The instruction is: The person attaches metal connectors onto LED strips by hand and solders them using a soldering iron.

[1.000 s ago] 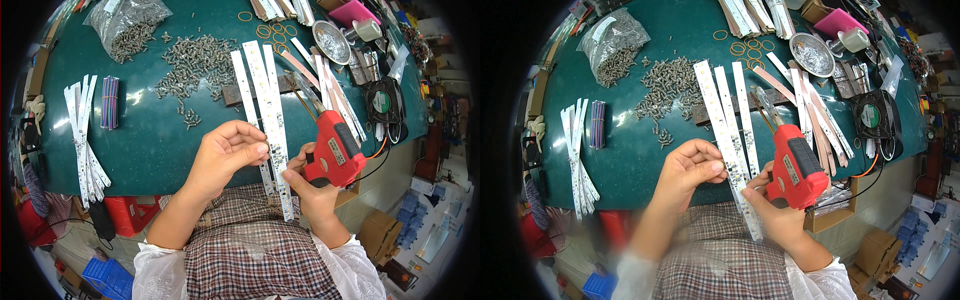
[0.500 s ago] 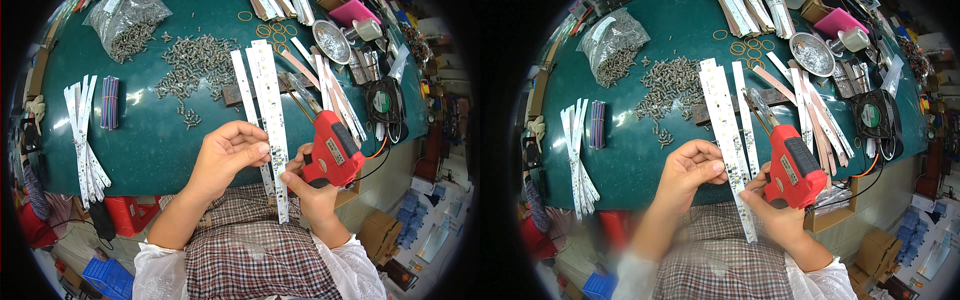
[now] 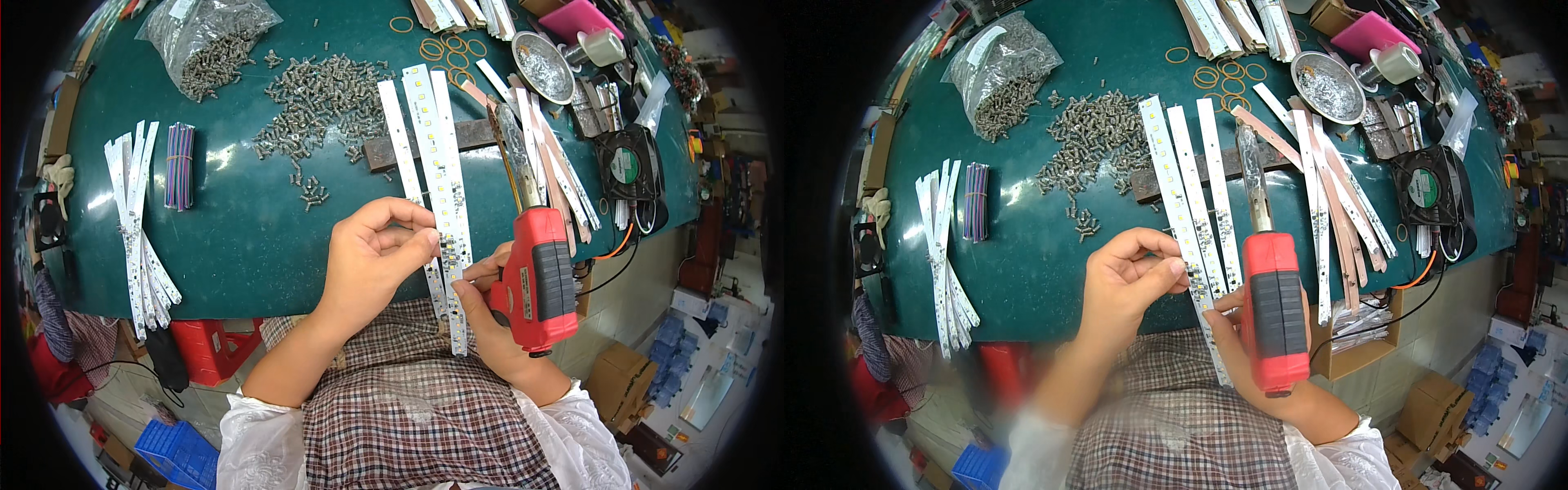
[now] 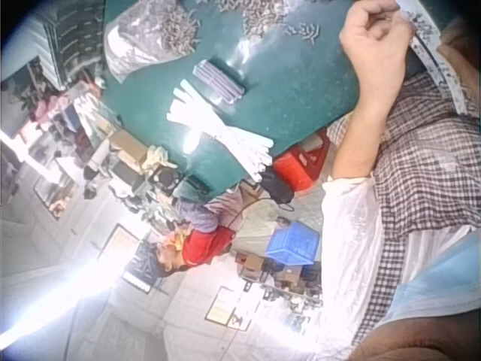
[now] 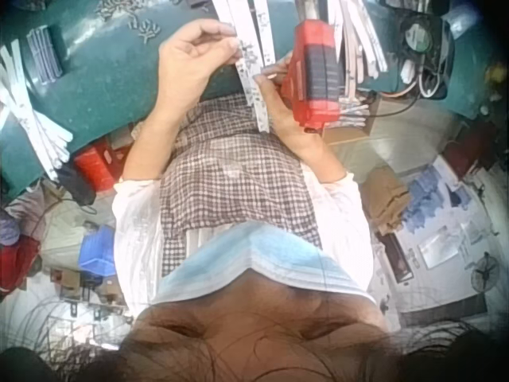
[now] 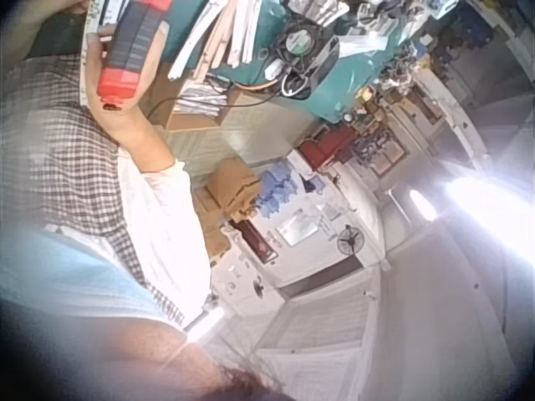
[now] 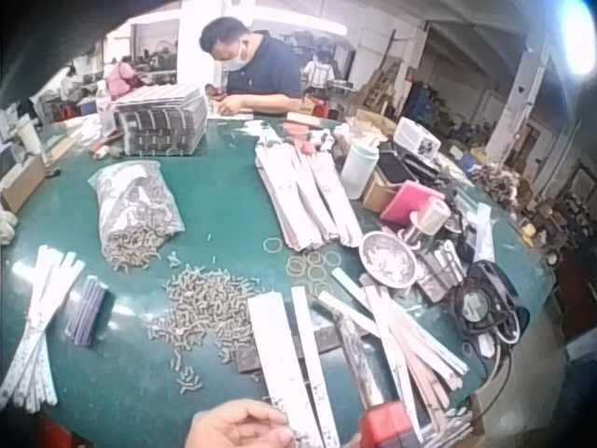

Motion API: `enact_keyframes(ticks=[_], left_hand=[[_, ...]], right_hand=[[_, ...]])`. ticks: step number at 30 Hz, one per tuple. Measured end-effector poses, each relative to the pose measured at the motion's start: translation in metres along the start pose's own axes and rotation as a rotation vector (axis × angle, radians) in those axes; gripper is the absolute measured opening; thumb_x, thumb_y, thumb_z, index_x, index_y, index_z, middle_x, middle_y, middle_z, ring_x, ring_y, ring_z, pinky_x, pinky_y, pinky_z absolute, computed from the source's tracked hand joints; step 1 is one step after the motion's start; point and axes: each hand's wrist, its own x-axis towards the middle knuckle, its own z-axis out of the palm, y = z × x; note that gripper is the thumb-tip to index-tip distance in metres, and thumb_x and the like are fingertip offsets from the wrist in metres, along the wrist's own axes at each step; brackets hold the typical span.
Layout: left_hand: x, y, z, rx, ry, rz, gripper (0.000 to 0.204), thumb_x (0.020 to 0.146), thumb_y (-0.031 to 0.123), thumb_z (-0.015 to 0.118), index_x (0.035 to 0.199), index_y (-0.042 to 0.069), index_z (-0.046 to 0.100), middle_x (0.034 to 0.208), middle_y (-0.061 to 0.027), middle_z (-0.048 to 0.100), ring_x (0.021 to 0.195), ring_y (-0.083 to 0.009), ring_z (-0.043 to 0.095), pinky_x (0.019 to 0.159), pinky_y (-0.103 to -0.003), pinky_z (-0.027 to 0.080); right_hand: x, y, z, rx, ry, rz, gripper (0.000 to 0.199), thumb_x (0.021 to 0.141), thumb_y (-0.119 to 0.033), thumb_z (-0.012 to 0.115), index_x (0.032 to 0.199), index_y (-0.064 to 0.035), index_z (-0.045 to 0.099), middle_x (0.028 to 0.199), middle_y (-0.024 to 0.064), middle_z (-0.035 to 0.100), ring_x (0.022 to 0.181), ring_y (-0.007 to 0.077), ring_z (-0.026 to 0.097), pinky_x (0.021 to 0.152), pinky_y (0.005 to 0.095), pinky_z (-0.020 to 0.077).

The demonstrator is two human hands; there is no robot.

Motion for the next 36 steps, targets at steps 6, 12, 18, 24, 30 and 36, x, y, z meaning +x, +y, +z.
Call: enact_keyframes(ticks=[6, 12, 18, 24, 30, 36], left_hand=[[0.001, -0.003, 0.0, -0.009, 0.011, 0.013, 0.012, 0.086, -0.003, 0.065, 0.098, -0.004, 0.06, 0.091, -0.0086, 0.067, 0.081, -0.0103, 0.067, 0.072, -0.024, 0.055], [0.004, -0.004, -0.005, 0.105, 0.059, -0.009, 0.01, 0.088, 0.0, 0.062, 0.097, -0.003, 0.059, 0.088, -0.0085, 0.067, 0.075, -0.0106, 0.065, 0.068, -0.024, 0.054], [0.017, 0.002, -0.031, 0.419, 0.252, 0.026, 0.009, 0.087, 0.0, 0.063, 0.093, -0.006, 0.061, 0.085, -0.009, 0.067, 0.072, -0.0105, 0.065, 0.065, -0.022, 0.054], [0.021, -0.012, -0.032, 0.613, 0.377, 0.148, 0.016, 0.081, 0.006, 0.067, 0.093, -0.004, 0.064, 0.08, -0.009, 0.07, 0.066, -0.0124, 0.067, 0.063, -0.027, 0.054], [0.016, 0.002, -0.022, 0.901, 0.365, 0.139, 0.017, 0.082, 0.003, 0.068, 0.097, 0.0, 0.059, 0.09, -0.0092, 0.067, 0.061, -0.0087, 0.063, 0.057, -0.024, 0.049], [0.012, 0.004, -0.029, 0.926, 0.295, 0.305, 0.026, 0.078, 0.0, 0.068, 0.103, 0.004, 0.063, 0.097, -0.0065, 0.066, 0.054, -0.0072, 0.056, 0.058, -0.023, 0.046]], right_hand=[[0.0, 0.016, 0.009, 0.001, 0.151, -0.061, 0.04, 0.074, 0.011, 0.073, 0.106, 0.0005, 0.051, 0.093, 0.0083, 0.056, 0.073, 0.0132, 0.064, 0.056, 0.0227, 0.0533], [0.0, 0.028, 0.011, -0.184, 0.108, -0.165, 0.046, 0.071, 0.012, 0.075, 0.108, 0.0013, 0.051, 0.093, 0.008, 0.056, 0.069, 0.0113, 0.06, 0.054, 0.0221, 0.0512], [0.0, 0.014, 0.003, 0.036, 0.221, -0.043, 0.039, 0.079, 0.008, 0.07, 0.112, -0.0008, 0.05, 0.092, 0.0071, 0.059, 0.074, 0.01, 0.059, 0.058, 0.0242, 0.0487], [-0.013, 0.006, -0.021, -0.132, 0.001, -0.041, 0.044, 0.088, 0.008, 0.059, 0.124, -0.0036, 0.038, 0.099, 0.0085, 0.053, 0.087, 0.0156, 0.062, 0.079, 0.0313, 0.0523], [-0.024, 0.005, -0.033, -0.053, -0.061, -0.012, 0.038, 0.093, -0.013, 0.063, 0.122, -0.0035, 0.04, 0.092, 0.0064, 0.051, 0.081, 0.0151, 0.061, 0.074, 0.0314, 0.052], [-0.048, 0.023, -0.043, -0.346, -0.173, 0.123, 0.031, 0.081, 0.001, 0.066, 0.111, 0.0038, 0.06, 0.095, 0.0158, 0.062, 0.078, 0.0253, 0.062, 0.069, 0.0328, 0.0497]])
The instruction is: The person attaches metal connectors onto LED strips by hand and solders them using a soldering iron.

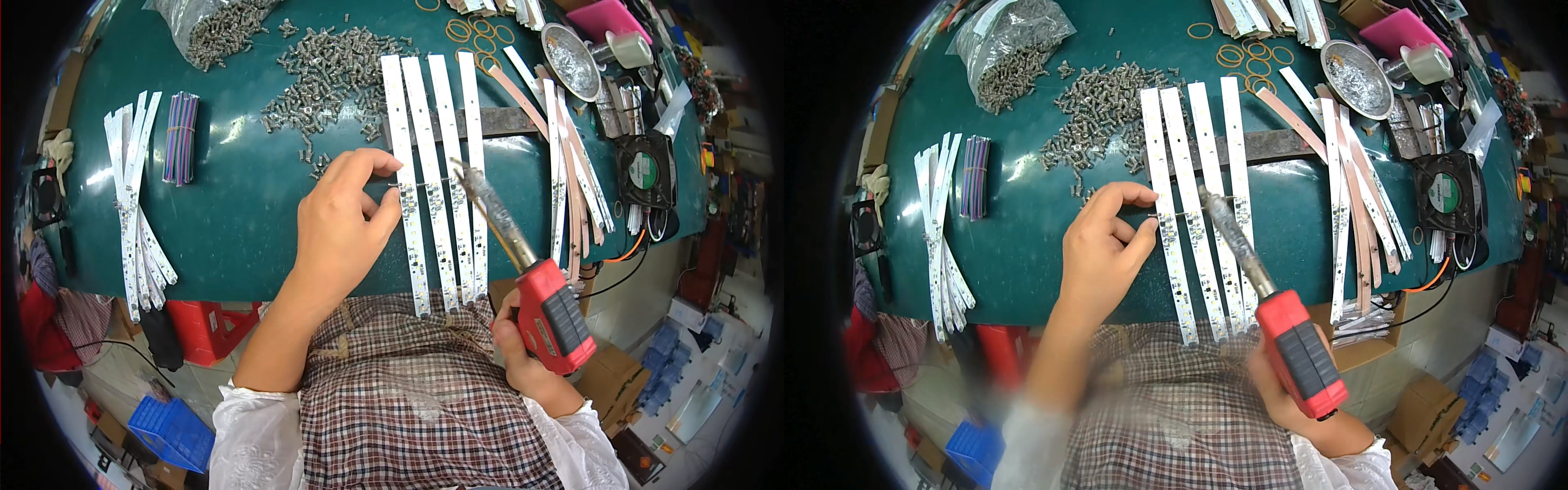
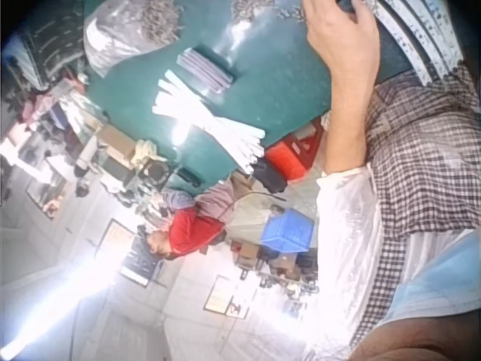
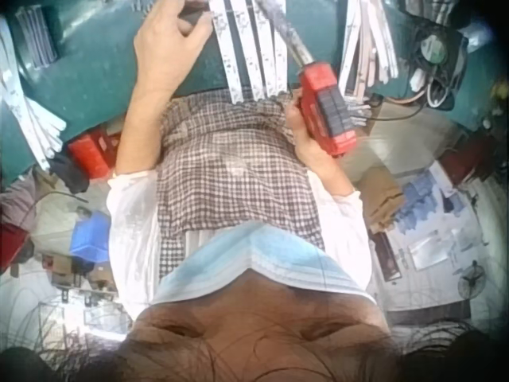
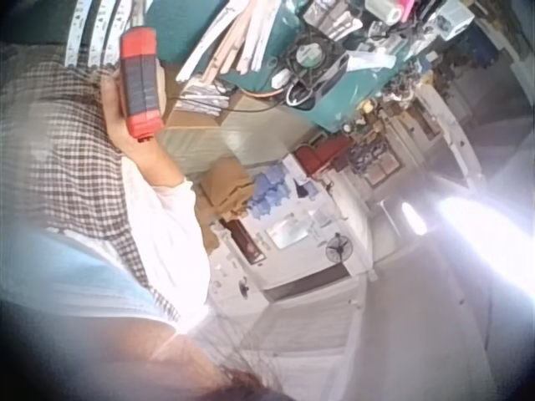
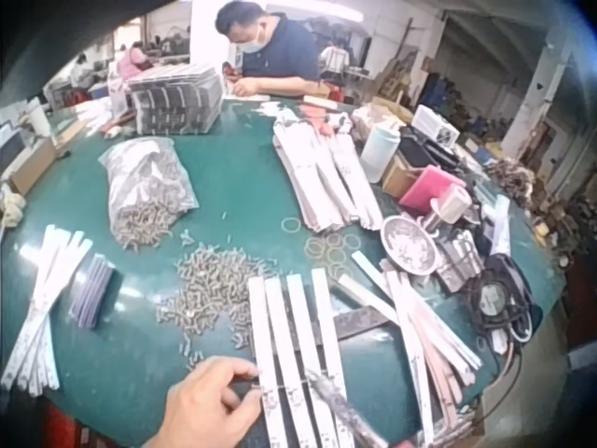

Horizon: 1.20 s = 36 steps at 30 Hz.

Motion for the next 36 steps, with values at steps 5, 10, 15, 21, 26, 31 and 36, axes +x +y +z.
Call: enact_keyframes(ticks=[5, 10, 15, 21, 26, 31, 36], left_hand=[[0.003, -0.004, 0.0, -0.006, -0.044, 0.027, 0.028, 0.077, -0.003, 0.066, 0.104, 0.004, 0.065, 0.096, -0.0062, 0.066, 0.053, -0.0064, 0.055, 0.058, -0.023, 0.046], [0.003, -0.006, 0.001, -0.01, -0.03, 0.025, 0.029, 0.076, -0.004, 0.066, 0.104, 0.005, 0.066, 0.094, -0.0062, 0.067, 0.053, -0.0061, 0.054, 0.057, -0.022, 0.046], [0.003, -0.009, 0.001, -0.005, -0.009, 0.056, 0.028, 0.075, -0.004, 0.066, 0.102, 0.005, 0.068, 0.093, -0.0062, 0.068, 0.052, -0.0061, 0.054, 0.056, -0.022, 0.046], [0.003, -0.009, 0.001, -0.017, -0.008, 0.047, 0.028, 0.074, -0.003, 0.066, 0.101, 0.005, 0.069, 0.091, -0.0061, 0.068, 0.051, -0.0061, 0.053, 0.055, -0.022, 0.045], [0.003, -0.01, 0.001, -0.01, -0.002, 0.054, 0.027, 0.075, -0.003, 0.066, 0.1, 0.005, 0.069, 0.091, -0.0057, 0.068, 0.051, -0.0058, 0.053, 0.054, -0.022, 0.044], [0.004, -0.011, 0.002, -0.025, 0.001, 0.05, 0.026, 0.075, -0.003, 0.066, 0.1, 0.004, 0.069, 0.091, -0.0056, 0.067, 0.051, -0.0053, 0.052, 0.053, -0.021, 0.044], [0.003, -0.011, 0.002, -0.023, 0.009, 0.054, 0.026, 0.075, -0.004, 0.066, 0.1, 0.004, 0.07, 0.09, -0.0058, 0.068, 0.051, -0.0046, 0.052, 0.052, -0.021, 0.043]], right_hand=[[0.002, 0.01, 0.017, 0.076, 0.09, -0.088, 0.032, 0.074, 0.0, 0.071, 0.105, 0.0025, 0.063, 0.093, 0.0163, 0.062, 0.075, 0.0291, 0.063, 0.065, 0.035, 0.0505], [0.017, -0.002, 0.019, 0.018, 0.052, -0.159, 0.029, 0.071, 0.002, 0.071, 0.099, 0.001, 0.063, 0.088, 0.0142, 0.063, 0.071, 0.029, 0.063, 0.061, 0.0352, 0.0507], [0.021, -0.002, 0.022, 0.038, 0.044, -0.176, 0.022, 0.07, 0.002, 0.07, 0.091, -0.0009, 0.064, 0.084, 0.0129, 0.063, 0.068, 0.0282, 0.063, 0.059, 0.0349, 0.0503], [0.021, -0.001, 0.023, 0.051, 0.036, -0.135, 0.021, 0.07, 0.003, 0.068, 0.091, 0.0001, 0.064, 0.082, 0.0125, 0.061, 0.067, 0.0281, 0.062, 0.059, 0.0345, 0.0497], [0.021, 0.0, 0.025, 0.086, 0.039, -0.117, 0.022, 0.071, 0.003, 0.067, 0.092, 0.0012, 0.064, 0.082, 0.0129, 0.062, 0.067, 0.0275, 0.061, 0.059, 0.034, 0.0491], [0.023, -0.001, 0.025, 0.1, 0.024, -0.126, 0.023, 0.071, 0.004, 0.067, 0.093, 0.0019, 0.064, 0.083, 0.0134, 0.062, 0.068, 0.0271, 0.062, 0.059, 0.0334, 0.0491], [0.024, -0.005, 0.024, 0.075, 0.02, -0.131, 0.021, 0.071, 0.004, 0.068, 0.092, 0.002, 0.064, 0.082, 0.0134, 0.062, 0.068, 0.0273, 0.062, 0.06, 0.0339, 0.0497]])
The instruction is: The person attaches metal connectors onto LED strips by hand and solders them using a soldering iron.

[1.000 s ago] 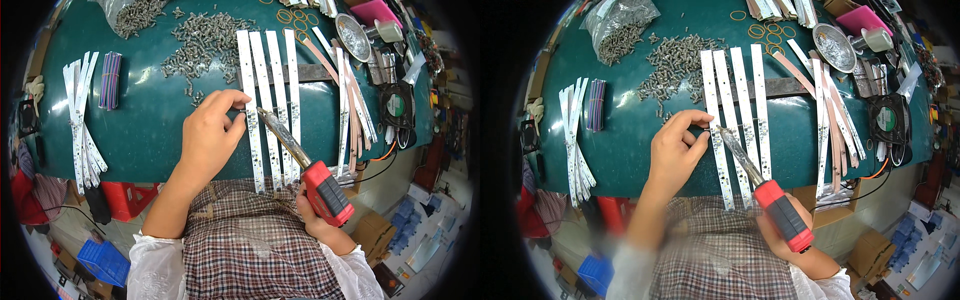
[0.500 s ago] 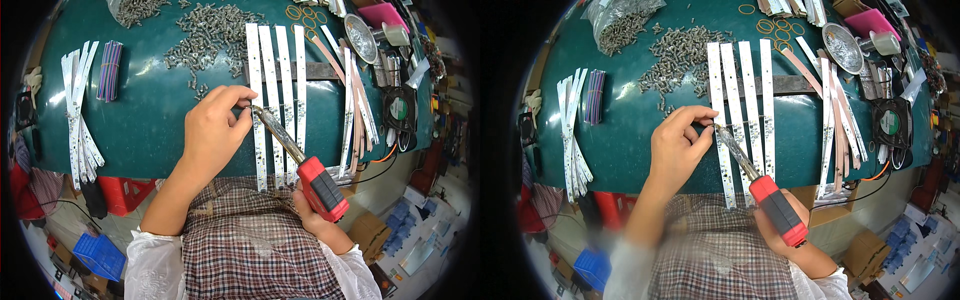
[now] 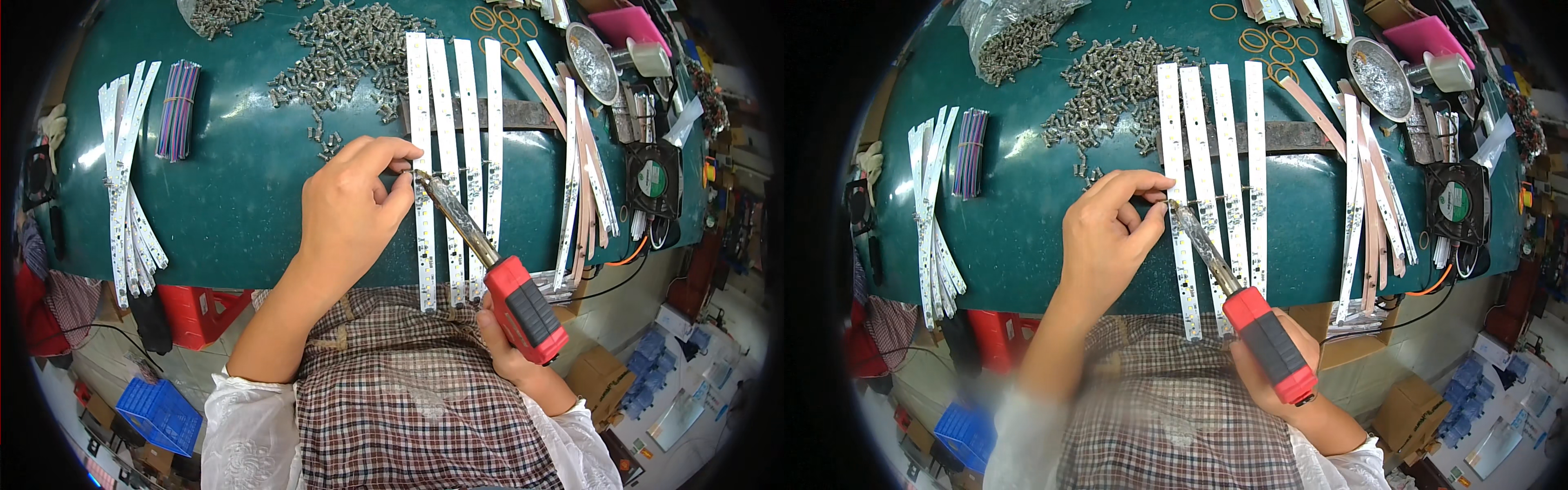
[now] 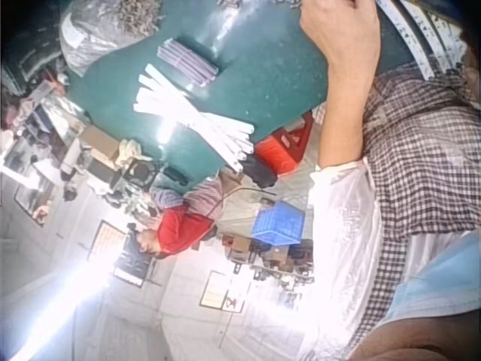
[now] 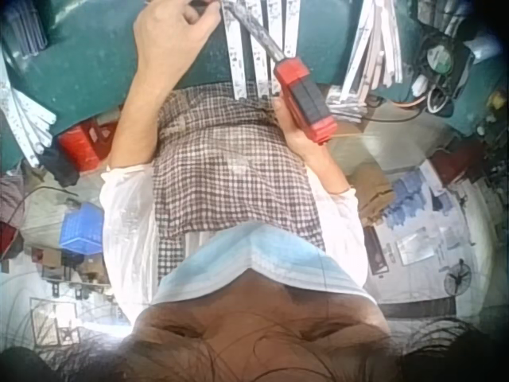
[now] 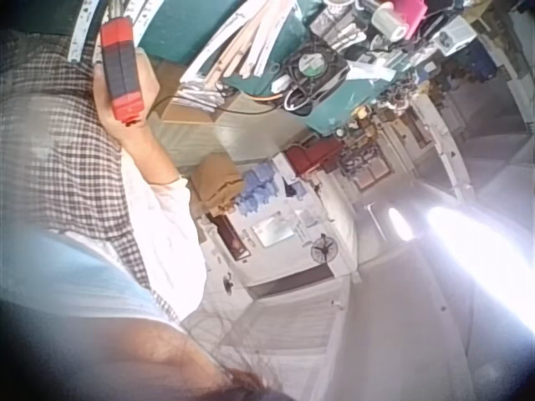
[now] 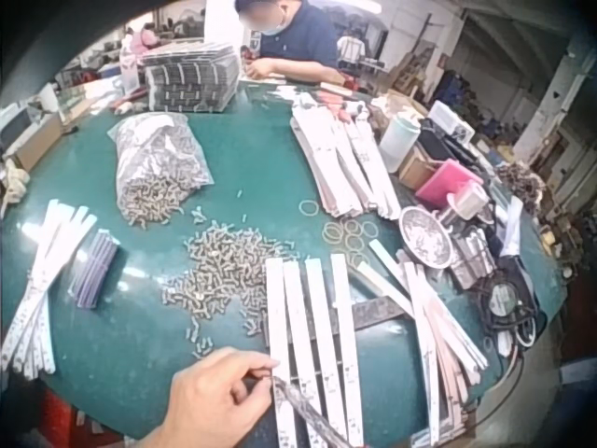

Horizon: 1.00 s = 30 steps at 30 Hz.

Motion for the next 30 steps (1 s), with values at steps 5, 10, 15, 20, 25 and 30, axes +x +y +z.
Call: enact_keyframes(ticks=[5, 10, 15, 20, 25, 30], left_hand=[[0.0, 0.0, 0.001, 0.002, 0.011, -0.007, 0.026, 0.075, -0.003, 0.066, 0.099, 0.005, 0.07, 0.09, -0.0052, 0.068, 0.05, -0.0045, 0.05, 0.052, -0.021, 0.042], [0.0, 0.001, 0.0, -0.002, 0.008, -0.004, 0.026, 0.075, -0.004, 0.067, 0.099, 0.005, 0.07, 0.09, -0.0045, 0.068, 0.049, -0.0038, 0.048, 0.051, -0.02, 0.041], [-0.001, 0.003, 0.001, -0.016, 0.013, -0.026, 0.026, 0.075, -0.003, 0.066, 0.099, 0.005, 0.07, 0.089, -0.0043, 0.068, 0.049, -0.0035, 0.048, 0.05, -0.02, 0.04], [-0.001, 0.001, 0.001, -0.011, 0.015, -0.008, 0.025, 0.075, -0.003, 0.066, 0.099, 0.004, 0.07, 0.09, -0.0045, 0.068, 0.049, -0.0035, 0.048, 0.05, -0.02, 0.041], [-0.001, 0.0, 0.002, -0.008, 0.019, -0.009, 0.025, 0.075, -0.003, 0.066, 0.099, 0.004, 0.07, 0.09, -0.0047, 0.068, 0.049, -0.0036, 0.048, 0.051, -0.02, 0.041], [-0.001, -0.001, 0.002, 0.013, 0.022, -0.002, 0.025, 0.075, -0.004, 0.066, 0.099, 0.004, 0.07, 0.09, -0.0047, 0.068, 0.049, -0.0036, 0.048, 0.051, -0.02, 0.041]], right_hand=[[-0.001, 0.001, 0.001, -0.001, 0.006, -0.025, 0.022, 0.072, 0.003, 0.068, 0.094, 0.002, 0.064, 0.085, 0.014, 0.063, 0.069, 0.0274, 0.063, 0.06, 0.0337, 0.0503], [-0.013, 0.009, 0.0, -0.002, 0.037, 0.075, 0.026, 0.073, 0.003, 0.068, 0.098, 0.0027, 0.065, 0.088, 0.0148, 0.064, 0.07, 0.0279, 0.064, 0.062, 0.0342, 0.0509], [-0.013, 0.01, 0.0, 0.066, 0.018, 0.089, 0.028, 0.073, 0.003, 0.067, 0.101, 0.0037, 0.064, 0.09, 0.016, 0.064, 0.072, 0.0301, 0.064, 0.064, 0.0348, 0.0513], [-0.009, 0.006, 0.0, 0.063, 0.013, 0.072, 0.028, 0.074, 0.003, 0.067, 0.102, 0.004, 0.064, 0.091, 0.0163, 0.064, 0.074, 0.0299, 0.064, 0.065, 0.0347, 0.0513], [-0.007, 0.005, -0.001, 0.067, -0.007, 0.073, 0.027, 0.075, 0.002, 0.067, 0.102, 0.0039, 0.063, 0.09, 0.0156, 0.064, 0.073, 0.0291, 0.064, 0.065, 0.0343, 0.051], [-0.006, 0.003, -0.001, 0.077, -0.029, 0.122, 0.027, 0.076, 0.001, 0.068, 0.103, 0.0024, 0.064, 0.087, 0.0139, 0.063, 0.072, 0.0264, 0.063, 0.064, 0.0337, 0.0504]])
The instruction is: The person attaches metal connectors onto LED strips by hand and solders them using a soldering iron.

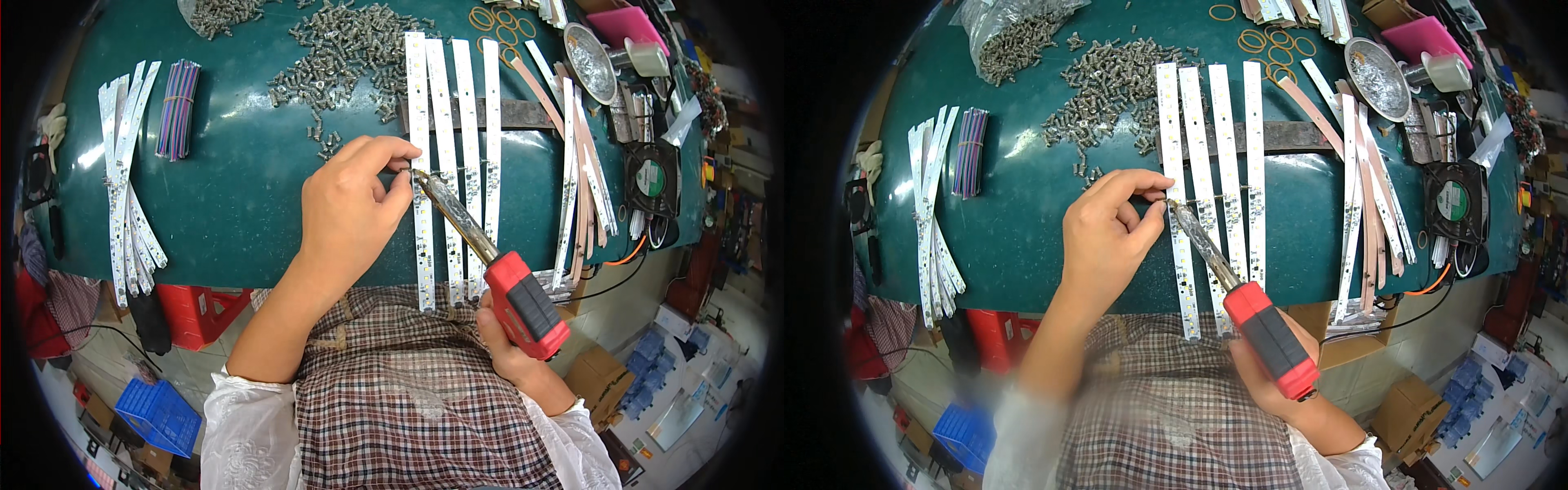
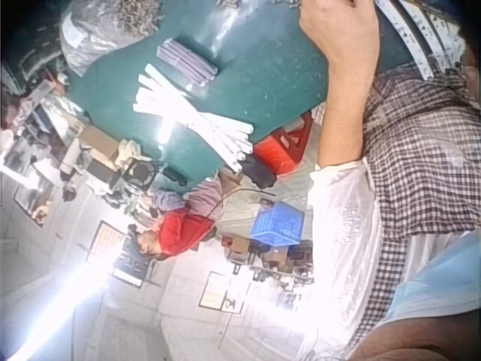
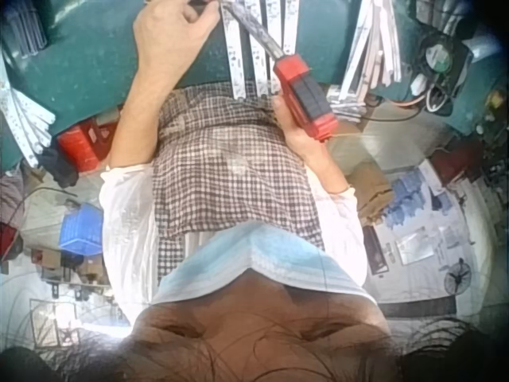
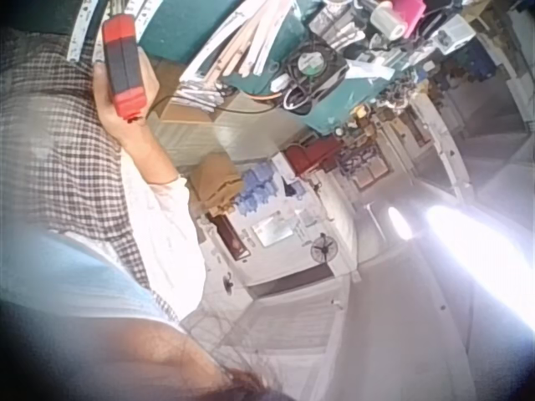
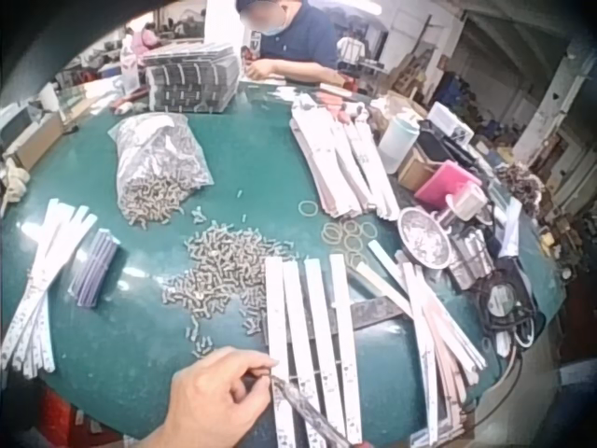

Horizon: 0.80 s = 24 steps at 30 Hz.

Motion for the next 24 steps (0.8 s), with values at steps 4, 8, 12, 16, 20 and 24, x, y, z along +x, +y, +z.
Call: enact_keyframes(ticks=[4, 8, 12, 16, 20, 24], left_hand=[[0.001, 0.002, -0.002, -0.015, -0.014, -0.025, 0.025, 0.075, -0.004, 0.067, 0.099, 0.004, 0.07, 0.09, -0.0047, 0.068, 0.049, -0.0036, 0.048, 0.051, -0.02, 0.041], [0.002, 0.005, 0.001, -0.032, -0.011, -0.013, 0.025, 0.075, -0.003, 0.067, 0.099, 0.004, 0.07, 0.089, -0.0049, 0.068, 0.049, -0.0039, 0.048, 0.051, -0.021, 0.041], [0.001, 0.002, -0.002, 0.0, 0.016, -0.013, 0.026, 0.075, -0.004, 0.068, 0.099, 0.004, 0.07, 0.089, -0.0052, 0.068, 0.049, -0.0046, 0.047, 0.051, -0.021, 0.04], [0.001, 0.004, -0.001, -0.015, -0.001, -0.032, 0.023, 0.077, -0.004, 0.067, 0.099, 0.002, 0.07, 0.088, -0.006, 0.067, 0.05, -0.004, 0.047, 0.052, -0.021, 0.04], [0.0, 0.003, -0.002, -0.001, -0.027, -0.038, 0.025, 0.078, 0.001, 0.068, 0.101, 0.008, 0.069, 0.093, -0.0052, 0.067, 0.053, -0.0097, 0.059, 0.052, -0.025, 0.045], [-0.004, 0.011, -0.002, -0.095, -0.1, -0.082, 0.029, 0.079, -0.006, 0.067, 0.108, -0.001, 0.064, 0.103, -0.0096, 0.062, 0.066, -0.0091, 0.065, 0.059, -0.022, 0.053]], right_hand=[[-0.011, 0.006, -0.006, 0.026, 0.032, 0.048, 0.026, 0.08, -0.001, 0.066, 0.105, 0.0019, 0.065, 0.087, 0.0137, 0.063, 0.072, 0.0245, 0.064, 0.064, 0.0328, 0.05], [-0.02, 0.002, -0.018, -0.095, 0.121, -0.017, 0.025, 0.086, -0.006, 0.064, 0.109, 0.002, 0.061, 0.087, 0.0117, 0.064, 0.077, 0.0198, 0.063, 0.065, 0.0298, 0.0487], [0.007, 0.0, -0.034, 0.319, 0.551, -0.186, 0.031, 0.091, -0.006, 0.059, 0.118, 0.0036, 0.048, 0.089, 0.0093, 0.057, 0.047, 0.0067, 0.042, 0.045, 0.0221, 0.0362], [0.039, 0.008, -0.048, 0.073, 0.861, -0.013, 0.029, 0.088, -0.001, 0.067, 0.112, 0.0004, 0.053, 0.087, 0.0027, 0.056, 0.076, 0.0062, 0.054, 0.068, 0.0217, 0.0458], [0.068, 0.024, -0.063, -0.686, 0.785, -0.216, 0.049, 0.07, 0.005, 0.076, 0.112, 0.0001, 0.052, 0.098, 0.0112, 0.057, 0.091, 0.0286, 0.059, 0.08, 0.036, 0.0474], [0.084, 0.031, -0.062, -0.834, 0.871, -0.113, 0.045, 0.075, -0.009, 0.079, 0.111, -0.0021, 0.054, 0.104, 0.0114, 0.058, 0.094, 0.0308, 0.06, 0.082, 0.0373, 0.0472]])
